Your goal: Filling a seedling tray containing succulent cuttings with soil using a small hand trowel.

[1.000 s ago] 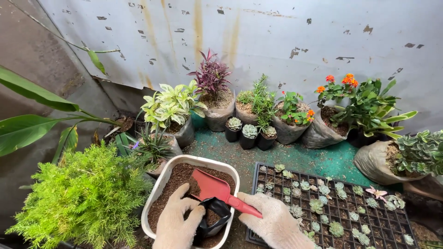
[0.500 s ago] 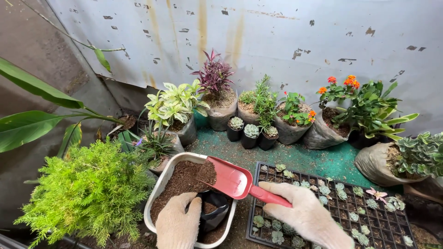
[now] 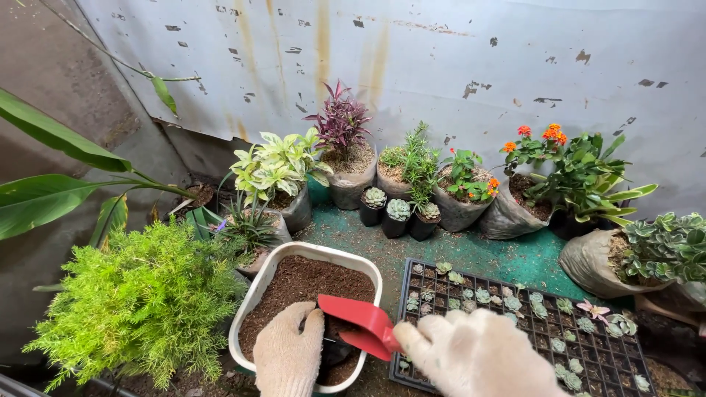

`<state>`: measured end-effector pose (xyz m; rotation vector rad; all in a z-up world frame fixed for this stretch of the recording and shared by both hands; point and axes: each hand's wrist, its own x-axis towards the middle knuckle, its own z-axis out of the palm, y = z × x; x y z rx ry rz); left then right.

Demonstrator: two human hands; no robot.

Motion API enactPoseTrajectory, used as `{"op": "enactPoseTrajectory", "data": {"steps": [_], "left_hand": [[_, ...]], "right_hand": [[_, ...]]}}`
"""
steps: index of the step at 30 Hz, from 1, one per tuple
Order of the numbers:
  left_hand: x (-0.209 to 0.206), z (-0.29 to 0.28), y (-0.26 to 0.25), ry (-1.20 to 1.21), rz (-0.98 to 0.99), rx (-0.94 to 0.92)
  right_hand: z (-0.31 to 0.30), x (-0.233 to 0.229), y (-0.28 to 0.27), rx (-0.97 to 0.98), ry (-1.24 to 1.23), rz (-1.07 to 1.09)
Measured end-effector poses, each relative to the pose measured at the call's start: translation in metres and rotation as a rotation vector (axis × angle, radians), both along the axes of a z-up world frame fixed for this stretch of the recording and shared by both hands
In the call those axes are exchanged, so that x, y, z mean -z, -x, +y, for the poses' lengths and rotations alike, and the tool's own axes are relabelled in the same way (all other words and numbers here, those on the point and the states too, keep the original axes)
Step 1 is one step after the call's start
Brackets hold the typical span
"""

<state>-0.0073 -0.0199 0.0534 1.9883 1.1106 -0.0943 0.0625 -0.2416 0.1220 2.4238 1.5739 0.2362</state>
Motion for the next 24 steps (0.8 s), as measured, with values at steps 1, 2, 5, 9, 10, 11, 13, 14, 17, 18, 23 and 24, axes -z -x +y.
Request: {"op": "enactPoseTrajectory", "data": {"steps": [1, 2, 5, 9, 10, 11, 13, 14, 17, 18, 23, 24], "left_hand": [[-0.002, 0.001, 0.001, 0.000, -0.001, 0.000], [-0.005, 0.001, 0.001, 0.018, 0.027, 0.000], [-0.010, 0.004, 0.005, 0.059, 0.054, 0.000], [-0.009, 0.010, 0.016, 0.091, 0.061, 0.025], [-0.004, 0.007, 0.017, 0.091, 0.061, 0.029], [0.001, 0.005, 0.019, 0.056, 0.061, 0.002], [0.013, 0.000, 0.023, 0.017, 0.058, -0.020], [0.020, -0.002, 0.024, -0.009, 0.018, -0.048], [0.024, -0.004, 0.026, -0.048, 0.007, -0.052], [0.021, -0.002, 0.027, -0.062, 0.036, -0.033], [0.017, 0.003, 0.028, -0.061, 0.037, -0.002], [0.020, 0.004, 0.027, -0.076, 0.031, 0.033]], "right_hand": [[0.007, 0.002, 0.007, 0.000, 0.000, -0.001], [0.013, 0.003, 0.013, -0.060, -0.056, -0.109], [0.012, -0.006, 0.021, -0.141, -0.151, -0.253], [0.003, -0.031, 0.010, 0.040, -0.146, -0.221], [0.011, -0.031, 0.005, 0.045, -0.145, -0.222], [0.018, -0.030, 0.000, 0.128, -0.237, -0.073], [0.031, -0.005, -0.016, 0.215, -0.334, 0.072], [0.035, 0.018, -0.028, 0.164, -0.403, 0.135], [0.045, 0.066, -0.043, 0.112, -0.460, 0.243], [0.049, 0.077, -0.045, 0.107, -0.450, 0.290], [0.065, 0.012, -0.002, -0.171, -0.585, 0.177], [0.065, 0.007, 0.001, -0.312, -0.581, 0.284]]}}
